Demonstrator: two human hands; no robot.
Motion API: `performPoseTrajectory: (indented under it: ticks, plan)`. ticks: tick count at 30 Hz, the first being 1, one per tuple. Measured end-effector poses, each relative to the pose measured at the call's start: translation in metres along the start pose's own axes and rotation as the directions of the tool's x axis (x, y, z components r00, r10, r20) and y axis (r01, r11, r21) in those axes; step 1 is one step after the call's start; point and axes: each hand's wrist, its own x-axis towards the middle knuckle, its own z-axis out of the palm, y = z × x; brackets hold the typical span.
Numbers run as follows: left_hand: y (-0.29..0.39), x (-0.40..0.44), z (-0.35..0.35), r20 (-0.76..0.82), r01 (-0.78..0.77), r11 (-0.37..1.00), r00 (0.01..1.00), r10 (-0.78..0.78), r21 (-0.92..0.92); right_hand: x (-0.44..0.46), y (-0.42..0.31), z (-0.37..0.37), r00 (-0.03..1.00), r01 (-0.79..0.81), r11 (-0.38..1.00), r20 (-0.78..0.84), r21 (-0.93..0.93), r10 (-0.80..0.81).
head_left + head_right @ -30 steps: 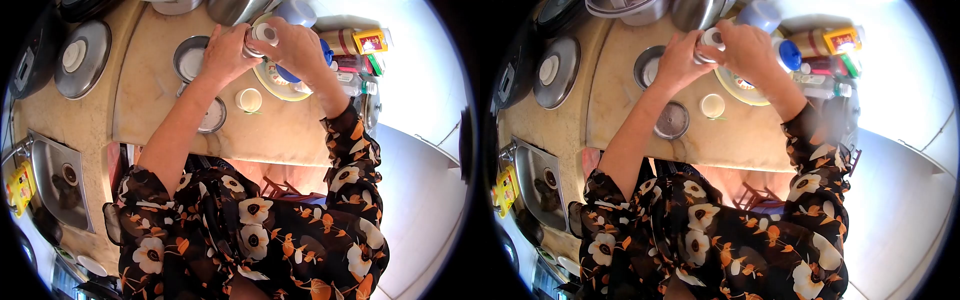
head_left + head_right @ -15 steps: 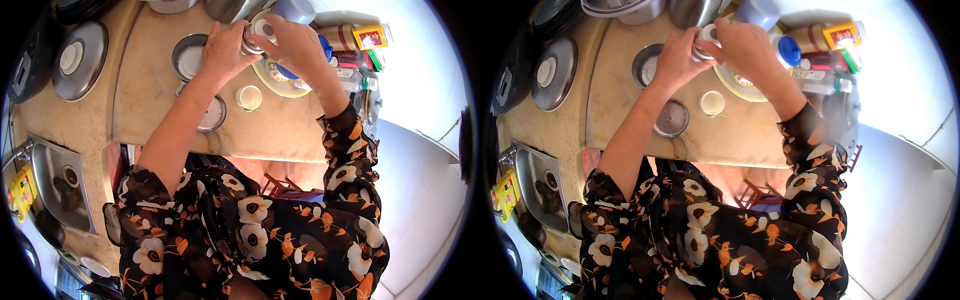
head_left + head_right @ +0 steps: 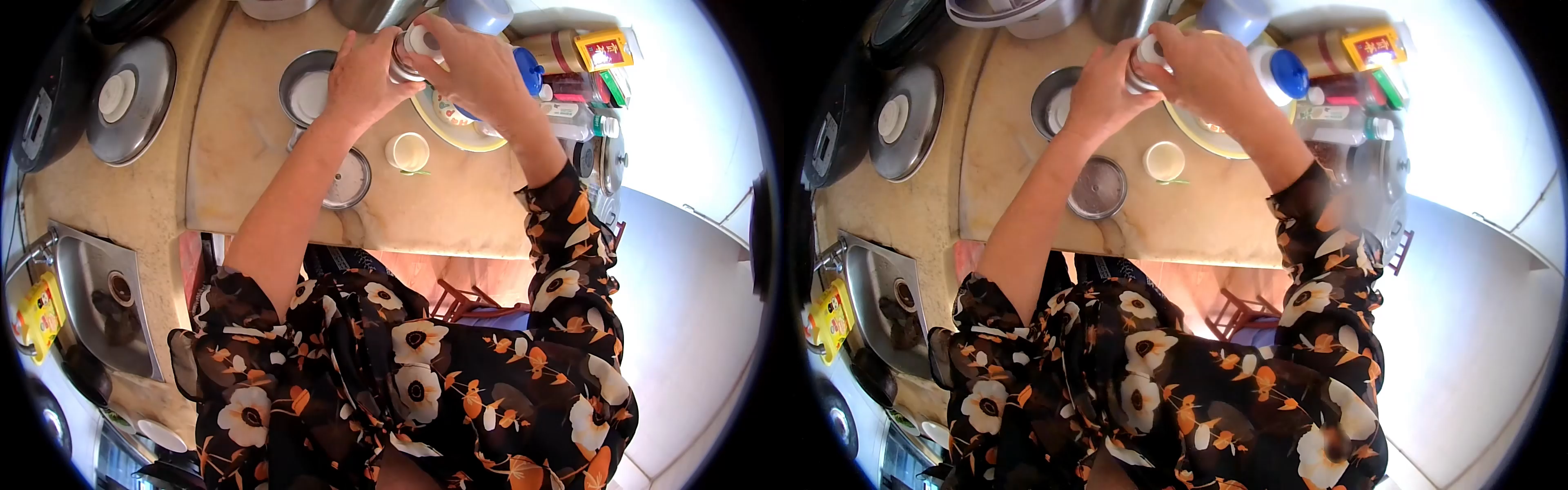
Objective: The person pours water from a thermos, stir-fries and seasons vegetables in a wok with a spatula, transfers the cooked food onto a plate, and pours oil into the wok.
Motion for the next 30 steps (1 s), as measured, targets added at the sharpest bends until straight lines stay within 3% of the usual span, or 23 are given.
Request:
performPoseTrajectory:
  ticks: [3, 6, 8, 9, 11, 14, 16, 18, 21, 23, 25, 27, 29, 30]
  plan:
    - [0.004, -0.002, -0.003, 0.033, 0.028, 1.0, 0.999, -0.028, -0.005, -0.008, -0.005, 0.01, 0.993, -0.1, 0.994, -0.069, -0.052, 0.096]
    - [0.003, -0.002, -0.005, 0.032, 0.022, 0.999, 0.999, -0.023, 0.026, -0.021, -0.008, 0.008, 0.975, -0.194, 0.975, -0.094, 0.106, 0.204]
    - [0.002, -0.002, -0.002, 0.015, -0.016, 0.999, 1.0, 0.015, 0.045, -0.048, -0.01, 0.01, 0.876, -0.367, 0.86, -0.179, 0.355, 0.447]
    - [0.011, -0.006, -0.007, 0.044, -0.019, 0.999, 0.999, 0.018, 0.041, -0.07, -0.009, 0.015, 0.864, -0.392, 0.846, -0.171, 0.362, 0.473]
    - [0.038, -0.009, -0.033, 0.119, 0.056, 0.987, 0.99, -0.074, 0.151, -0.115, -0.009, 0.04, 0.785, -0.416, 0.715, -0.176, 0.562, 0.594]
    - [0.024, -0.041, -0.063, -0.166, -0.065, 0.994, 0.983, 0.078, 0.085, -0.172, -0.036, 0.093, 0.761, -0.394, 0.586, -0.106, 0.709, 0.64]
    - [0.006, -0.081, -0.089, -0.285, 0.083, 0.996, 0.955, -0.077, 0.009, -0.184, -0.052, 0.119, 0.75, -0.422, 0.525, -0.04, 0.739, 0.66]
    - [-0.024, -0.116, -0.096, -0.156, 0.443, 0.827, 0.842, -0.516, -0.347, -0.182, -0.055, 0.139, 0.736, -0.412, 0.54, -0.081, 0.734, 0.672]
    - [-0.04, -0.144, -0.094, -0.121, 0.52, 0.781, 0.801, -0.587, -0.346, -0.169, -0.054, 0.153, 0.717, -0.385, 0.572, -0.156, 0.724, 0.679]
    - [-0.027, -0.157, -0.091, -0.11, 0.521, 0.8, 0.814, -0.571, -0.298, -0.167, -0.054, 0.151, 0.731, -0.46, 0.703, -0.219, 0.542, 0.646]
    - [-0.003, -0.166, -0.08, -0.096, 0.519, 0.812, 0.824, -0.558, -0.265, -0.162, -0.051, 0.157, 0.739, -0.444, 0.732, -0.251, 0.517, 0.626]
    - [0.017, -0.172, -0.067, 0.101, 0.447, 0.871, 0.894, -0.436, -0.205, -0.161, -0.049, 0.159, 0.755, -0.419, 0.768, -0.285, 0.484, 0.591]
    - [0.019, -0.172, -0.05, 0.257, 0.419, 0.894, 0.892, -0.372, -0.158, -0.158, -0.049, 0.159, 0.745, -0.435, 0.741, -0.257, 0.512, 0.615]
    - [0.022, -0.167, -0.045, 0.268, 0.291, 0.949, 0.93, -0.252, -0.118, -0.156, -0.054, 0.149, 0.753, -0.423, 0.747, -0.26, 0.514, 0.605]
